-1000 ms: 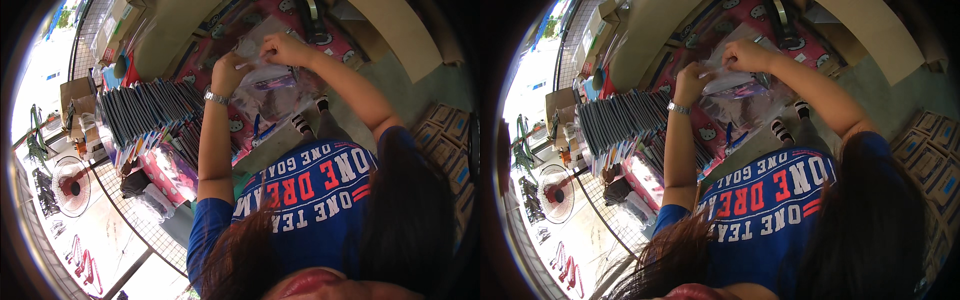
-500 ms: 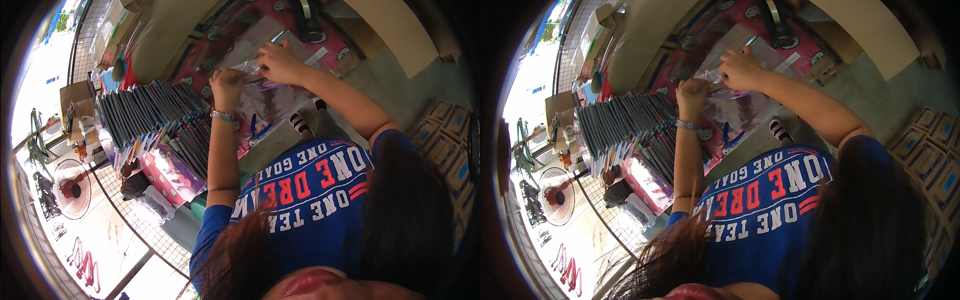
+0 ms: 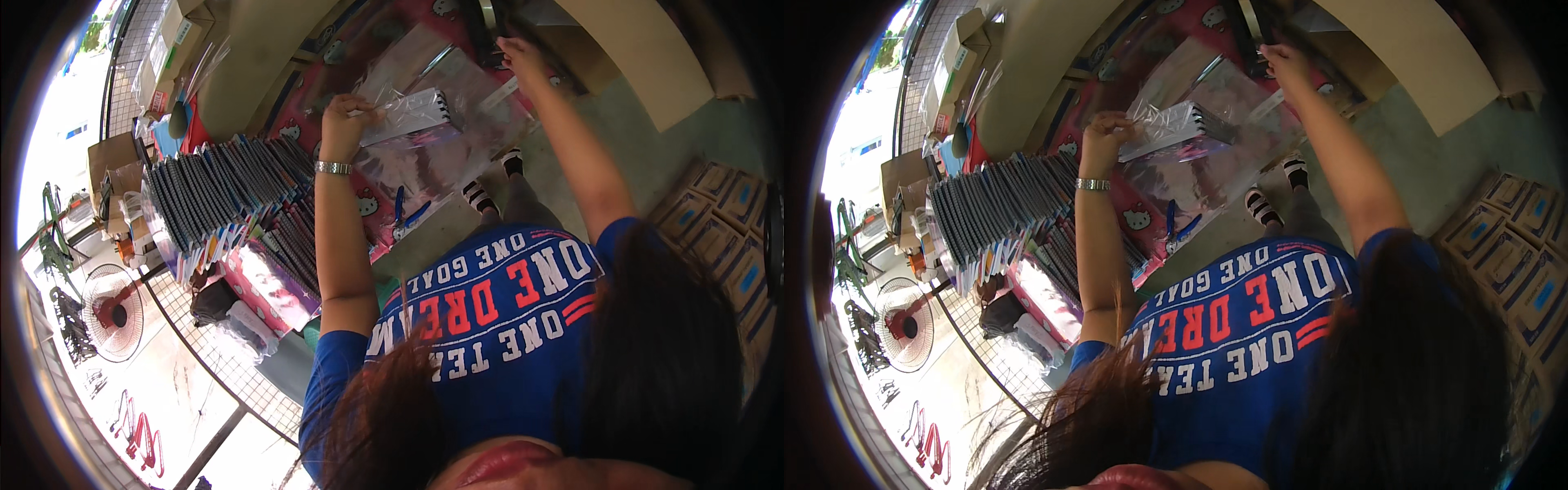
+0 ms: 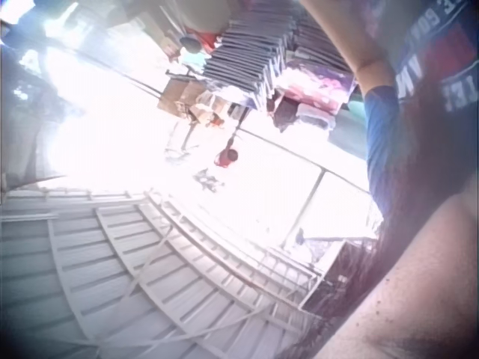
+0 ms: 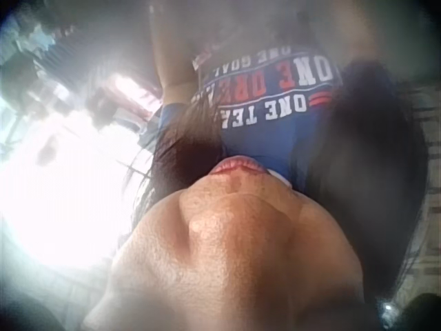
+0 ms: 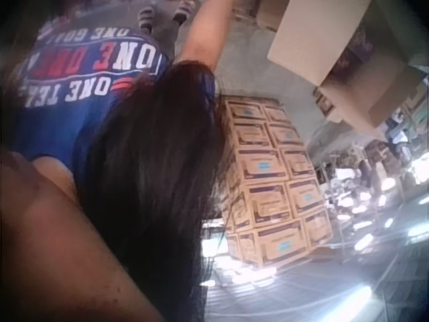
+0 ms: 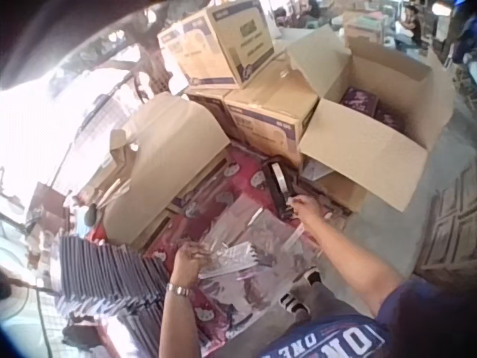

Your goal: The person picks up stacks of notebooks from a pile, places them inside individual clear plastic bags, and then seals the bags using tape from a dispenser.

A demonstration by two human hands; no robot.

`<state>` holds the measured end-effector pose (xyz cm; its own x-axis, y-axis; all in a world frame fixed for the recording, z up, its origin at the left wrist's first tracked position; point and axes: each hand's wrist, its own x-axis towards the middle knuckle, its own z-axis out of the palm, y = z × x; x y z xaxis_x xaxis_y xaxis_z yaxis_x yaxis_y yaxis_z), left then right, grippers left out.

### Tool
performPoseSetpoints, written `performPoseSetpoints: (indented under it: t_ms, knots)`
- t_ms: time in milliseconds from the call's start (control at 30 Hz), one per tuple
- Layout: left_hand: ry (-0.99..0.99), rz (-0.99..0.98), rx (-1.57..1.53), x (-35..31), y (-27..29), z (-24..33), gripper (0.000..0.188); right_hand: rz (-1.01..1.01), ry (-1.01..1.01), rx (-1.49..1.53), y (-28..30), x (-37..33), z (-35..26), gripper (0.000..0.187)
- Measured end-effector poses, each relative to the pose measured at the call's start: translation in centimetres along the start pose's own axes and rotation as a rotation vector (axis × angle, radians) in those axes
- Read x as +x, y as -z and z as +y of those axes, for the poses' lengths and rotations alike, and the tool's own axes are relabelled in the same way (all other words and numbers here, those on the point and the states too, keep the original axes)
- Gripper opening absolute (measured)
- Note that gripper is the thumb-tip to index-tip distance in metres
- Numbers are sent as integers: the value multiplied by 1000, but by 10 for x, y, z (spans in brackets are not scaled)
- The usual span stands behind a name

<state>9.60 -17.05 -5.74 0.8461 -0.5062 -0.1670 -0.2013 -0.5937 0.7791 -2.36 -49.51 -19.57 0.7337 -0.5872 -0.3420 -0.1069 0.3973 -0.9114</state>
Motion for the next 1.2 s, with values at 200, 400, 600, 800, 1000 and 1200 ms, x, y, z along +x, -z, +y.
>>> performPoseSetpoints:
  t_ms: [200,400,600,800,1000,1200]
  knots:
    - [308,25,-594,-9,-16,1,10,-129,-419,648,11,-41,59,4]
    - [263,53,-627,-12,-15,-6,18,-984,-266,-54,-127,-15,-70,33]
    - [261,0,-603,-2,-21,-1,27,-1402,-148,-1343,-177,19,-57,50]
    - [108,597,-1073,-15,-37,-18,17,-1180,225,-1546,-175,-3,-78,55]
    - [596,-223,-1119,-104,-130,-117,27,-971,859,-1375,-201,-129,-62,74]
    - [408,-115,-1424,-132,-142,-139,44,-746,816,-807,-153,-147,-112,62]
